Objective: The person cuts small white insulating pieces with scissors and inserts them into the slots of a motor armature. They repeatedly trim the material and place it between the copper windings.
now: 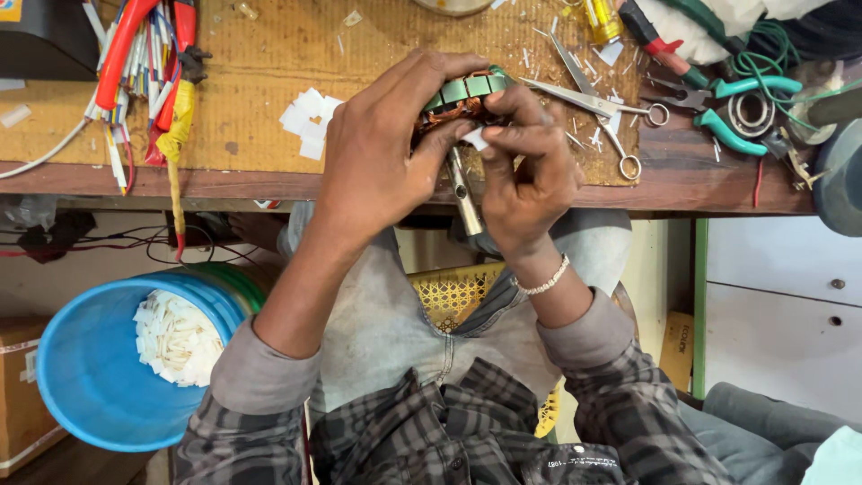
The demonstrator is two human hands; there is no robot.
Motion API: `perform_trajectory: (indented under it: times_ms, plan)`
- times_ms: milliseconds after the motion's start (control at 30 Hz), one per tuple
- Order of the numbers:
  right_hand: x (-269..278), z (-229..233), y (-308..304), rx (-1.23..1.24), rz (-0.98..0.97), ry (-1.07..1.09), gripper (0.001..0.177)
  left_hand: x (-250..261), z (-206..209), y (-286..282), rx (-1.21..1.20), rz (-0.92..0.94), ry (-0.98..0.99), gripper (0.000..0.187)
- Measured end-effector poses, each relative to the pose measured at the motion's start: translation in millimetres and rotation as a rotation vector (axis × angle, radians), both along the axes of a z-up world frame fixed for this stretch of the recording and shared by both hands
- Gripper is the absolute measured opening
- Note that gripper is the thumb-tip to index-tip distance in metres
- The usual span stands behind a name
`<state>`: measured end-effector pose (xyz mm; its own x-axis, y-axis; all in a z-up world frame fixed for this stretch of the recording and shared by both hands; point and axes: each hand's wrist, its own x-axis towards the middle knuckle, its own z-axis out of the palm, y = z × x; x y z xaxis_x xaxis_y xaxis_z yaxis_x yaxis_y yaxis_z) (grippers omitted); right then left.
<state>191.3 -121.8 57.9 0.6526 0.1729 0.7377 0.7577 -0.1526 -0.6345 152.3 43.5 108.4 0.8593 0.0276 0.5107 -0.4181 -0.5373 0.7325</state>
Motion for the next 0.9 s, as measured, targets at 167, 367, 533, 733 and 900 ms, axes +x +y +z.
perform_trajectory:
  times_ms: [167, 367, 533, 733, 900]
  plan:
    - [1, 14, -7, -0.069, 0.136, 0.064, 0.017, -3, 2, 3, -0.165, -0.016, 0.027, 0.041]
    - [18, 20, -14, 0.176, 0.199, 0.066, 0.014, -7, 2, -4, -0.118, 0.012, -0.016, 0.043]
    - [21, 23, -16, -0.062, 0.016, -0.193, 0.013, -4, 1, -5, -0.086, 0.018, -0.017, 0.043]
    - [25, 37, -22, -0.184, 0.036, -0.298, 0.018, -8, 6, -9, -0.1, 0.032, -0.016, 0.043]
    - [23, 40, -21, -0.149, 0.085, -0.2, 0.017, -10, 6, -10, -0.095, 0.057, 0.003, 0.041]
